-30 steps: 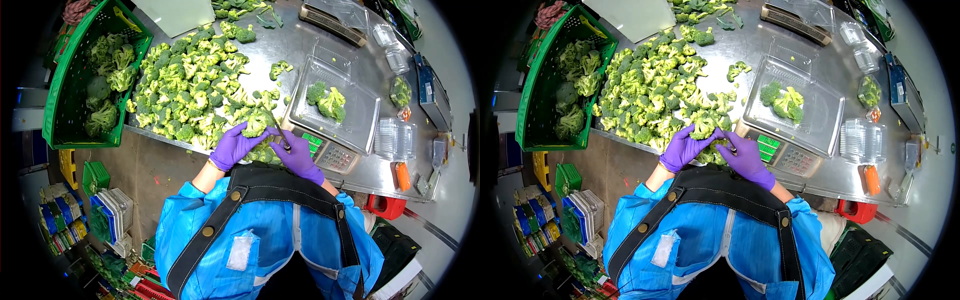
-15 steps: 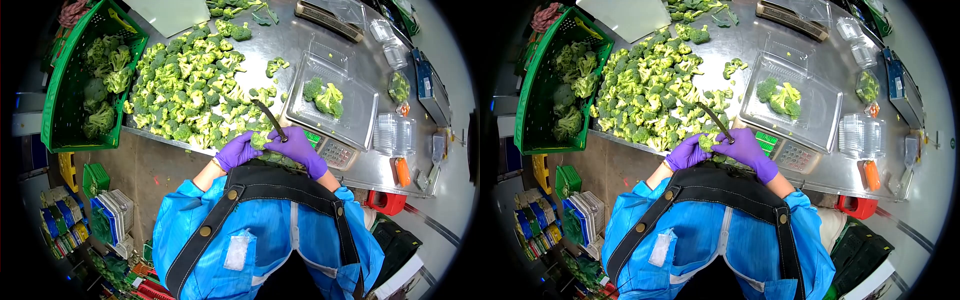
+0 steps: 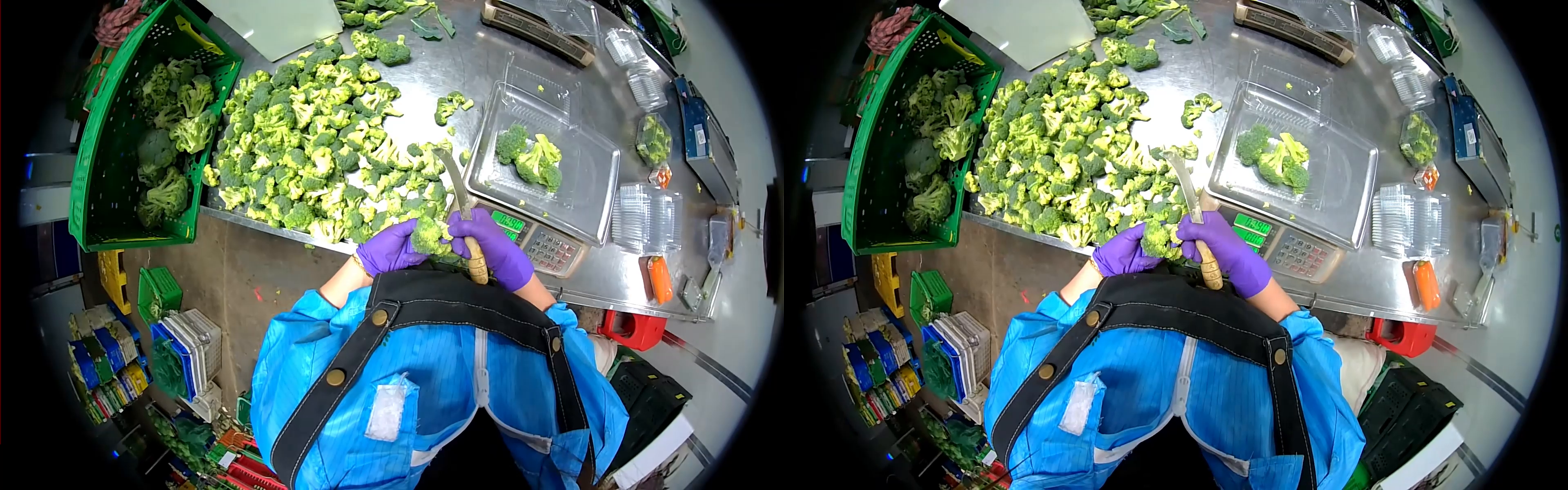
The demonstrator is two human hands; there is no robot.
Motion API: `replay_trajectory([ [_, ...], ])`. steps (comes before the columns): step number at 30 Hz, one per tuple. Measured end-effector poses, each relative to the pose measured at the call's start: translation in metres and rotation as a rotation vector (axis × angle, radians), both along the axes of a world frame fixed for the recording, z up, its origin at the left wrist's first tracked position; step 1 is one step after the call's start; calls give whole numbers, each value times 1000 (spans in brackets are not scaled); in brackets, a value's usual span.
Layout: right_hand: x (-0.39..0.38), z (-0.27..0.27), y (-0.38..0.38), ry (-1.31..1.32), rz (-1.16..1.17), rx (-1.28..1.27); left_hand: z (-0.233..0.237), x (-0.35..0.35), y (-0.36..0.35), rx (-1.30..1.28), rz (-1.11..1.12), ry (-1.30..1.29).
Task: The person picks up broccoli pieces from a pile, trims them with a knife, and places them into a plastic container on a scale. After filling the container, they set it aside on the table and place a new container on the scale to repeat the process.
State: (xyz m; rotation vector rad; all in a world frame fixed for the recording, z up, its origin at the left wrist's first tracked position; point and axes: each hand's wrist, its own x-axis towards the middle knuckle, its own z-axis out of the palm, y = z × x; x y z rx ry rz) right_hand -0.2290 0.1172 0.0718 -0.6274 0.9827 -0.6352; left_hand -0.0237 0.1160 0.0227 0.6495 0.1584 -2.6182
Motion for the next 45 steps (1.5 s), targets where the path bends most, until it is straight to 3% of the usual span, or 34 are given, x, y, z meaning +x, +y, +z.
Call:
replay_trajectory([
  [2, -1, -6, 6, -113, -8, 41, 2, 4, -2, 19, -3, -59],
  [4, -2, -15, 10, -220, -26, 102, -7, 10, -3, -196, -78, -69],
  [6, -2, -15, 9, -328, -44, 161, -8, 11, -3, -211, -73, -17],
  [8, -1, -6, 5, -87, -32, 27, -2, 11, -7, -178, -16, -18],
  [9, -1, -2, 2, 16, -13, -26, 2, 11, -5, -263, 11, -195],
  [12, -9, 1, 2, 231, 45, -180, 9, 7, -11, -418, 31, -247],
  [14, -21, 0, 6, 240, 4, -180, 6, 13, -16, -471, 42, -220],
  [16, -31, 1, 6, 372, 14, -206, 20, 16, -19, -568, 172, -196],
  [17, -33, 4, 4, 597, 142, -214, 20, 18, -20, -640, 157, -276],
  [18, -30, 6, 7, 597, 143, -213, 21, 18, -21, -640, 157, -276],
  [20, -21, 9, 16, 799, 108, -697, 26, 15, -24, -762, 187, -370],
  [22, -11, 10, 19, 808, 137, -822, 37, 15, -22, -737, 136, -438],
  [25, 5, 3, 19, 834, 172, -1157, 25, 7, -20, -519, 299, -263],
  [30, 10, -5, 18, 888, 165, -1252, 28, 3, -18, -495, 274, -82],
  [37, 11, -6, 19, 1067, 300, -1284, 39, 3, -17, -693, 155, -294],
  [39, 12, -9, 20, 1062, 305, -1270, 54, 4, -19, -971, 109, -509],
  [42, 15, -5, 19, 1057, 329, -1258, 60, 4, -20, -915, 65, -421],
  [43, 16, -3, 19, 1058, 348, -1261, 46, 11, -19, -763, -39, -436],
  [45, 16, -9, 19, 1069, 337, -1268, 45, 6, -17, -750, 4, -356],
])
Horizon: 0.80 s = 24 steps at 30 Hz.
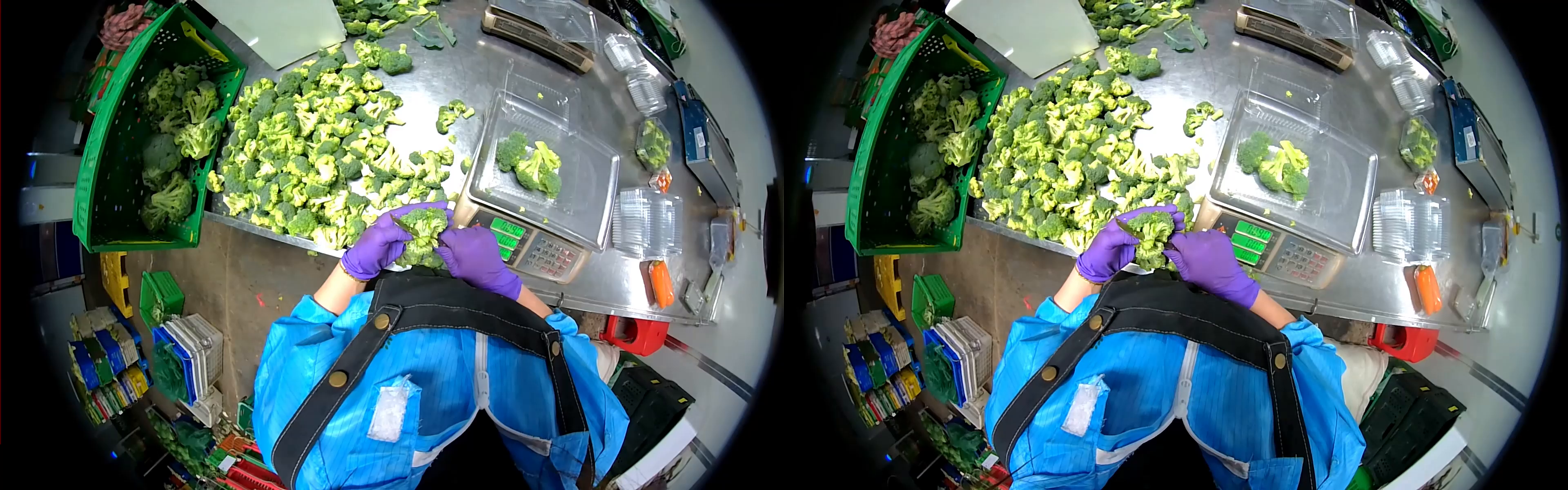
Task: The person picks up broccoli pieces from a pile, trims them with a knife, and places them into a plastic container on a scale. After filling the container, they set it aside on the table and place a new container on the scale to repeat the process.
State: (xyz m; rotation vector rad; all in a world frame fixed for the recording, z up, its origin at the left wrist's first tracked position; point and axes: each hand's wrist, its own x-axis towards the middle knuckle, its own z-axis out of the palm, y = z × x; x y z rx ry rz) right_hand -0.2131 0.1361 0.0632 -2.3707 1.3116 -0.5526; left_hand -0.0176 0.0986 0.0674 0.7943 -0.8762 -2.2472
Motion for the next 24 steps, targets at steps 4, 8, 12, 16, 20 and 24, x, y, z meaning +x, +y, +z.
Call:
replay_trajectory([
  [4, 2, -1, 1, 41, -64, -22, 11, -12, 4, -41, 102, 105],
  [8, 6, 0, 0, 136, -92, 52, 4, -8, 3, -48, 141, 151],
  [12, -1, -5, 0, -102, -35, 85, -8, -2, 1, 68, 117, 241],
  [16, -8, 2, 4, -349, -45, 264, -24, 5, -6, 153, 164, 241],
  [20, -5, 17, -4, -230, -45, -30, -12, -2, -4, 12, 16, -71],
  [24, -15, 9, -4, -151, 103, -102, -1, -6, -4, 28, -88, -14],
])
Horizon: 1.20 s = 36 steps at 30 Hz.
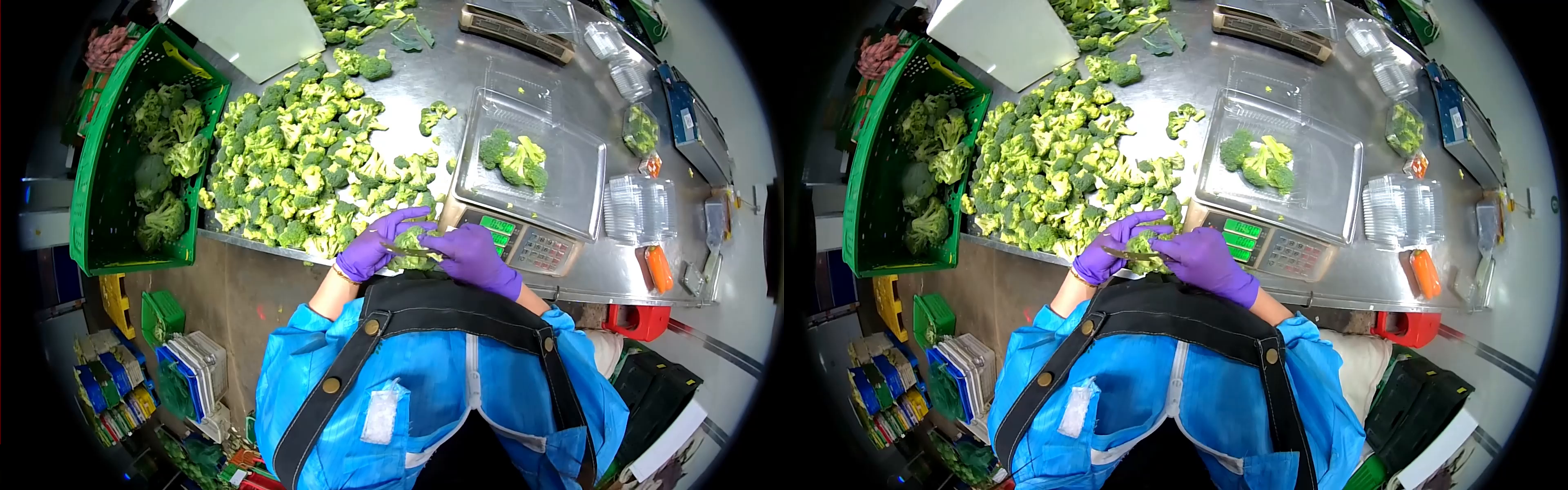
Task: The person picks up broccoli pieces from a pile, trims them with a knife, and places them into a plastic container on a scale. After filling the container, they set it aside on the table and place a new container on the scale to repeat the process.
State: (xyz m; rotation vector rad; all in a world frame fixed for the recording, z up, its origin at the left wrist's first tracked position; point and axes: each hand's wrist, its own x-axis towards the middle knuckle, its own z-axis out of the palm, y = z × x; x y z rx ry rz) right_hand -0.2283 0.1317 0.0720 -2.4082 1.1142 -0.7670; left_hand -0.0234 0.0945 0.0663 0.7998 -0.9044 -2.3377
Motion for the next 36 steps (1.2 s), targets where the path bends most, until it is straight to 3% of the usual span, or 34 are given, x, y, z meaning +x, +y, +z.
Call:
replay_trajectory([
  [1, -4, -1, 1, 3, -7, -1, 0, 0, -1, -1, -7, 3],
  [3, -13, -3, 1, -451, -200, 189, -1, 1, -3, -170, -91, 28],
  [4, -14, -2, 2, -653, -402, 438, -4, 2, -4, -116, -77, 103],
  [5, -23, 4, 5, -819, -560, 445, -5, -1, -6, -117, -81, 104],
  [6, -40, -16, 3, -749, -617, 232, -5, -8, -11, -57, 37, 117],
  [8, -50, 10, -9, -674, -850, 268, -1, -29, -24, 51, 207, 129],
  [10, -61, 12, -17, -582, -912, 235, 8, -63, -38, -107, 284, 123],
  [12, -65, 14, -23, -259, -1000, 220, 21, -100, -48, -339, 314, 25],
  [15, -68, 8, -24, -103, -988, 172, -2, -130, -61, -927, 278, -345],
  [16, -70, 6, -22, -46, -992, 222, -24, -135, -63, -1008, 296, -374],
  [19, -78, -20, -21, -213, -908, 198, -44, -126, -56, -1327, 297, -511],
  [20, -77, -21, -24, -220, -872, 214, -43, -120, -51, -1298, 305, -499],
  [22, -73, -11, -27, -133, -894, 554, -34, -106, -41, -1253, 360, -469],
  [26, -57, 3, -27, -103, -851, 350, -45, -55, -22, -1149, 448, -539],
  [29, -62, -3, -15, -211, -768, 318, -54, 8, 1, -1115, 736, -844],
  [30, -57, -1, -13, -289, -693, 229, -47, 34, 9, -1226, 764, -1204],
  [33, -42, 0, -6, -246, -616, 271, -50, 93, 32, -1007, 740, -1820],
  [35, -33, -1, -2, -184, -581, 306, -67, 120, 39, -979, 752, -1917],
  [36, -27, 4, -2, -153, -523, 310, -68, 129, 39, -962, 833, -1708],
])
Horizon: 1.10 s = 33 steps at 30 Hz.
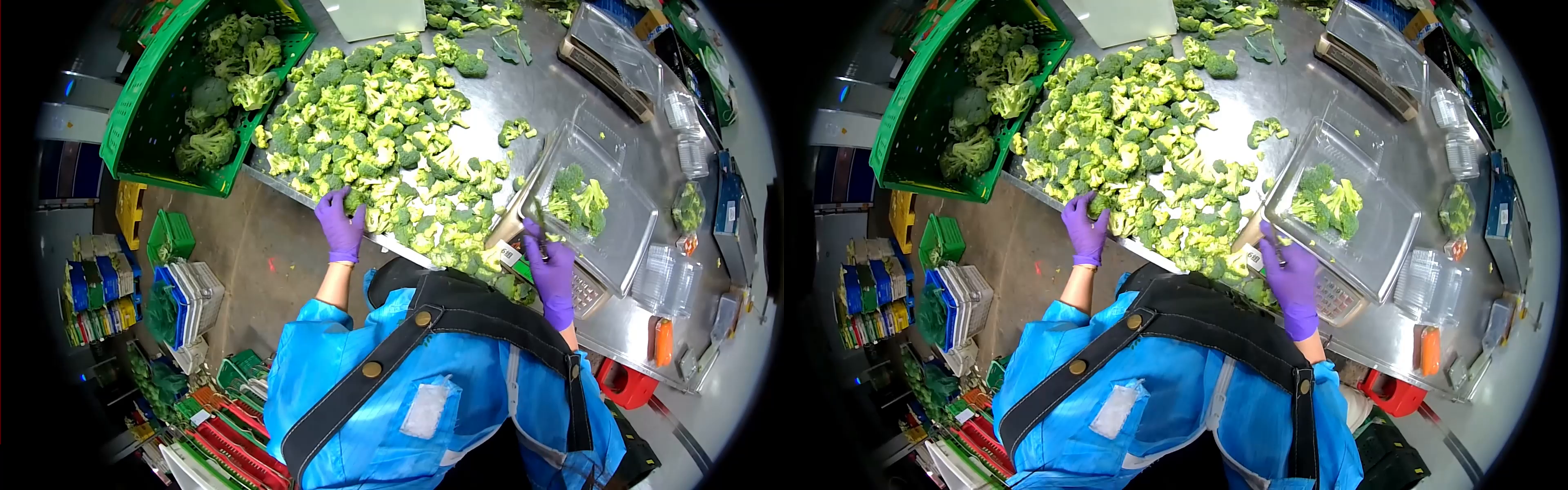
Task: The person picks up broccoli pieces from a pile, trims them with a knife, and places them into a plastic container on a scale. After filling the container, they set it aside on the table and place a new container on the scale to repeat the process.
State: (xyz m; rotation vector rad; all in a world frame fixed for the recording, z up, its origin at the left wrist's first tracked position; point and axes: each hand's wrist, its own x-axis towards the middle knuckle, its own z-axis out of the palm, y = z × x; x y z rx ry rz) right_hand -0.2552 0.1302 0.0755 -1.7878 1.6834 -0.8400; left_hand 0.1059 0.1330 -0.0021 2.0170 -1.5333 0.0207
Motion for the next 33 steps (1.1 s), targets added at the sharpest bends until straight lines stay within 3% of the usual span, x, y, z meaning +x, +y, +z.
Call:
replay_trajectory([
  [1, 6, 3, -1, 20, 62, 4, -2, 6, -3, -57, -62, 184],
  [3, 11, -15, 1, -67, 70, -113, 5, 6, -8, -145, -81, 220],
  [5, 9, -27, 6, -60, 114, -103, 22, -8, -14, -155, 21, 747],
  [6, 16, -9, 5, -107, 126, -54, 14, -9, -21, -275, -27, 1038],
  [7, 20, -5, 6, -104, 115, -57, 21, -14, -23, -242, -17, 1509],
  [9, 23, 2, 8, -107, 177, 11, 18, -31, -31, -241, -54, 2106],
  [14, 36, 18, 7, -232, 196, 49, 15, -89, -35, 200, -526, 2337],
  [15, 37, 19, 6, -284, 189, 37, 28, -104, -33, 253, -404, 2333],
  [19, 32, 27, 1, -314, 143, -8, 38, -141, -33, 461, -331, 2178],
  [22, 22, 9, 2, -351, 103, 49, 47, -145, -36, 740, -592, 2109],
  [25, 25, 19, 1, -397, 32, 88, 64, -154, -32, 825, -613, 2021],
  [28, 28, 16, -2, -688, -78, 304, 65, -153, -32, 850, -594, 2093],
  [31, 28, 10, -3, -716, -25, 245, 68, -146, -34, 924, -593, 2205],
  [33, 27, 8, -4, -674, -11, 253, 66, -143, -31, 852, -649, 2045],
])
